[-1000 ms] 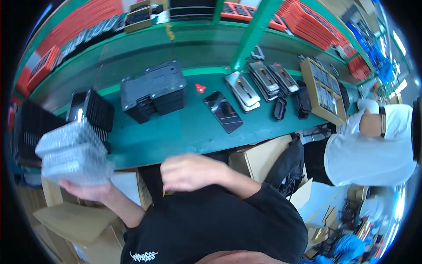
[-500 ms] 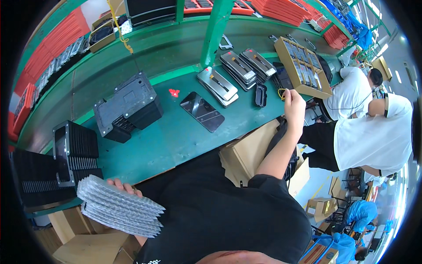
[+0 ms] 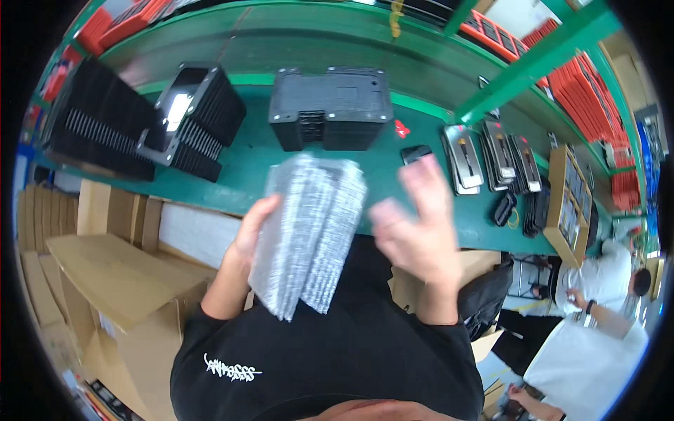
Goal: Assembling electronic devices by placing screens and components into frames at a factory workstation.
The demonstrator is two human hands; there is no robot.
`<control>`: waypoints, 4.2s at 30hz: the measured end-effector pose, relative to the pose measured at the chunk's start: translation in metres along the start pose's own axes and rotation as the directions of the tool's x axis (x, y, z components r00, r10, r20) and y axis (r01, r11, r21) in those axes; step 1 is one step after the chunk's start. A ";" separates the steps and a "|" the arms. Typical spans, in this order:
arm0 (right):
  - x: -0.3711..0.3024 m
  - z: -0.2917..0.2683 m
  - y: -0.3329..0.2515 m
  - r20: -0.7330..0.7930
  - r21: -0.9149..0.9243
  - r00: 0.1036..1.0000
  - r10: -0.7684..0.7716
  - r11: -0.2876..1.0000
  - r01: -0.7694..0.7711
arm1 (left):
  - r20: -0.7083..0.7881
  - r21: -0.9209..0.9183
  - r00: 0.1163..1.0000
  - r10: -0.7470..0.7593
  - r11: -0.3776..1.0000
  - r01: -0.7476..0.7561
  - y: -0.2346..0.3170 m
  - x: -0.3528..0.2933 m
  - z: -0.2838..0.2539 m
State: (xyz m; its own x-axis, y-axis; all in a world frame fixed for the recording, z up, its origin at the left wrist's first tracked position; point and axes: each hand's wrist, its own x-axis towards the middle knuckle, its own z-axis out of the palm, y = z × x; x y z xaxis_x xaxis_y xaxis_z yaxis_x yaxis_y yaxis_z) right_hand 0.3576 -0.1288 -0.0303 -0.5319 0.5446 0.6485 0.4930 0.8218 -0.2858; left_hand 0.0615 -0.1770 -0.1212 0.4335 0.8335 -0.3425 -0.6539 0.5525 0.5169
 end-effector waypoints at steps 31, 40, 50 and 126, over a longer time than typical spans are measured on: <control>-0.045 0.080 0.025 0.155 0.892 0.788 0.596 0.258 -0.370 | 0.411 0.610 0.605 0.682 0.288 -0.739 -0.033 0.102 0.061; -0.034 0.059 0.026 0.218 0.803 0.800 0.559 0.363 -0.472 | 0.420 0.663 0.603 0.678 0.224 -0.715 -0.007 0.101 0.080; -0.001 0.053 0.024 0.037 0.843 0.896 0.442 0.468 -0.266 | 0.507 0.586 0.529 0.680 0.178 -0.791 0.015 0.097 0.094; -0.087 -0.045 0.163 0.038 0.961 0.145 0.989 0.003 -0.278 | 0.467 0.781 0.881 0.072 0.433 -0.449 0.016 0.188 0.148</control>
State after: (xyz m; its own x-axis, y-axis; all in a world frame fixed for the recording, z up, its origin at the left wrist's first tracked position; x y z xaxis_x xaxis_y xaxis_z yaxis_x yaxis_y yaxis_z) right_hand 0.5151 -0.0502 -0.1013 0.3838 0.8979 -0.2156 -0.5121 0.0127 -0.8589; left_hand 0.2241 -0.0115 -0.0614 0.6247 0.7742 0.1013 0.0066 -0.1349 0.9908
